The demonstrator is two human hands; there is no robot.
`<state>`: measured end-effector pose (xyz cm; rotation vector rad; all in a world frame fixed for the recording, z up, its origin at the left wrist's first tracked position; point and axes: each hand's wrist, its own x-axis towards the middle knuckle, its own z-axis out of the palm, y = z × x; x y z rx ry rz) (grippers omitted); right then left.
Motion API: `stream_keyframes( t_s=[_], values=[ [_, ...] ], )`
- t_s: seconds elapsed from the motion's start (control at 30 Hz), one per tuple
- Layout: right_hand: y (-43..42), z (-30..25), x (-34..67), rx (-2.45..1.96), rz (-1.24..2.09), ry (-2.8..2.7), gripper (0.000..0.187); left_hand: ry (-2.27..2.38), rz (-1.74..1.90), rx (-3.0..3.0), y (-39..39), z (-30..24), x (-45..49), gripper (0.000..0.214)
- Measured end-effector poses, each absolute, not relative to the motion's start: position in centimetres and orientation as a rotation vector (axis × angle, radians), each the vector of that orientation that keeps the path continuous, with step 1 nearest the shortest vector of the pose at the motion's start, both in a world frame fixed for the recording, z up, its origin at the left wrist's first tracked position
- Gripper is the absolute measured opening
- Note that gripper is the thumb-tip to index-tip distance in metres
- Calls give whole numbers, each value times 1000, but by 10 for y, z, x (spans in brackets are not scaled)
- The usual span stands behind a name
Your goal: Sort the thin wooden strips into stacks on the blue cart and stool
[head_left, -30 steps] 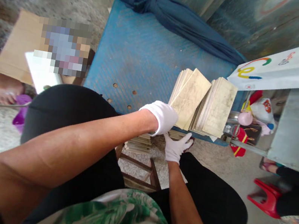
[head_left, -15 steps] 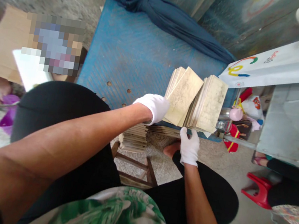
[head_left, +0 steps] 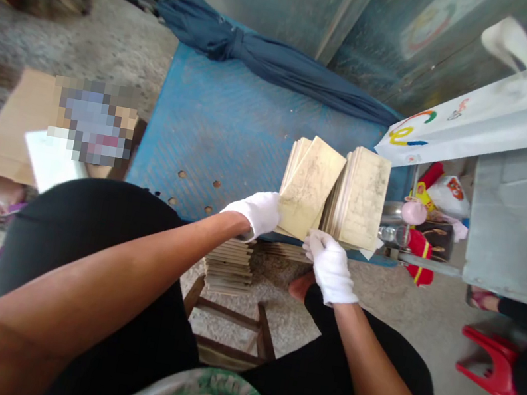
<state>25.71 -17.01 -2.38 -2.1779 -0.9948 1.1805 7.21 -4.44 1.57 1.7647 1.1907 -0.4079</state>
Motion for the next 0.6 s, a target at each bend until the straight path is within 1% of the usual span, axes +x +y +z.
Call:
stream_keyframes(
  t_s=[0.13, 0.2, 0.47, 0.6],
  values=[
    [-155, -23, 255, -2282, 1010, -1177, 37, 1252, -383, 1688, -43, 7, 76, 32],
    [-151, -25, 253, -2284, 997, -1157, 37, 1280, -359, 1667, -43, 1, 76, 31],
    [-148, -29, 244, -2055, 1248, -701, 46, 1264, -227, 1430, -41, 8, 77, 38],
    [-142, -15, 236, -1964, 1365, -444, 55, 1190, -158, 1175, -44, 11, 80, 34]
  ],
)
